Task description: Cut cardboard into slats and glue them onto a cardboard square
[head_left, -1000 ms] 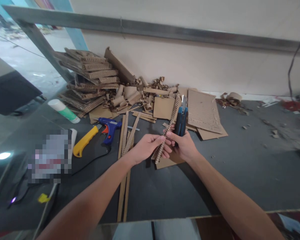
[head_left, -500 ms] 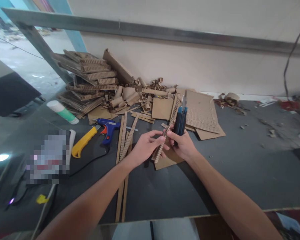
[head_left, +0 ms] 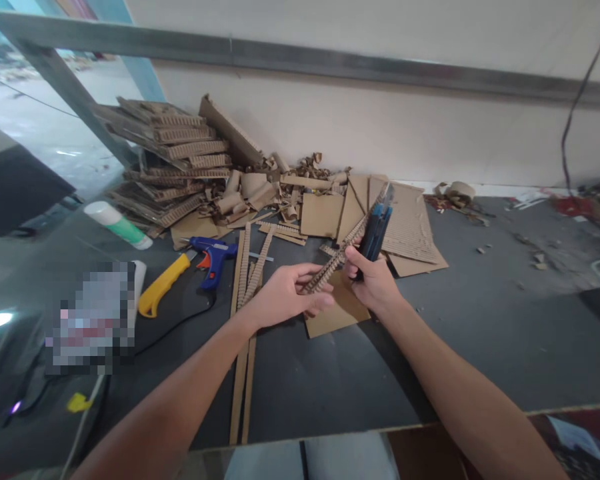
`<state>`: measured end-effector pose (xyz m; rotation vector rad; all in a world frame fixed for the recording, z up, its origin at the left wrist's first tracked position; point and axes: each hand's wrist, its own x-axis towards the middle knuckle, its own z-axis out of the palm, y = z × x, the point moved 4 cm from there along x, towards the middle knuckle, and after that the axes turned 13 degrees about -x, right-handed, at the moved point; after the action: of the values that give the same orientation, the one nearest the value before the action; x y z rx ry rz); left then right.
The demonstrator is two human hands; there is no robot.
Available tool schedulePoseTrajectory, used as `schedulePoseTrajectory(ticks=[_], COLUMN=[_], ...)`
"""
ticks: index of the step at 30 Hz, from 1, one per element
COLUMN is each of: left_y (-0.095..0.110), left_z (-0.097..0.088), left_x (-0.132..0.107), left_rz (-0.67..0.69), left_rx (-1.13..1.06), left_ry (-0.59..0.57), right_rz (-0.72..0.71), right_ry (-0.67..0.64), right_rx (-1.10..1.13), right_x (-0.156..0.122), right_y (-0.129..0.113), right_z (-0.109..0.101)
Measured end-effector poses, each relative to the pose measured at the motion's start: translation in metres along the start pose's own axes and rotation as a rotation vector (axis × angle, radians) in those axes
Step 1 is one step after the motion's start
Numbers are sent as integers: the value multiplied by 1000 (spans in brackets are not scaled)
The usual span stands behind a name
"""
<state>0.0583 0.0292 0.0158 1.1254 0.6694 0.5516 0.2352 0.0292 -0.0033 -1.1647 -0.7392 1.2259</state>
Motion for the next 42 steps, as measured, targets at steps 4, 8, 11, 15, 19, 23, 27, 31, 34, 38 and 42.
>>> schedulePoseTrajectory(ticks=[4, 8, 11, 15, 19, 23, 27, 31, 34, 38, 42], left_y=[-5, -12, -14, -14, -16, -14, -11, -11, -12, -11, -13], left_z=[-3, -4, -5, -7, -8, -8, -8, -9, -9, -9, -11], left_x=[2, 5, 7, 6, 6, 5, 4, 4, 5, 5, 6], left_rz=[147, 221, 240, 255, 256, 269, 298, 343, 359, 383, 403], left_rx=[104, 118, 98, 130, 163, 200, 241, 254, 272, 307, 297], left_ry=[281, 387, 396, 399, 401, 402, 403, 401, 403, 417, 412], right_rz=[-53, -63, -64, -61, -51, -46, -43, -50, -54, -50, -46], right_ry=[84, 82, 60, 42, 28, 29, 33, 26, 23, 27, 24], right_rx=[47, 65, 76, 89, 117, 135, 147, 155, 157, 155, 158], right_x=[7, 12, 12, 11, 10, 10, 10, 10, 11, 10, 9], right_y=[-6, -8, -5, -4, -4, -5, -5, -5, -5, -5, -5], right_z=[-9, -16, -16, -15, -13, -13, -13, -13, -13, -13, -12])
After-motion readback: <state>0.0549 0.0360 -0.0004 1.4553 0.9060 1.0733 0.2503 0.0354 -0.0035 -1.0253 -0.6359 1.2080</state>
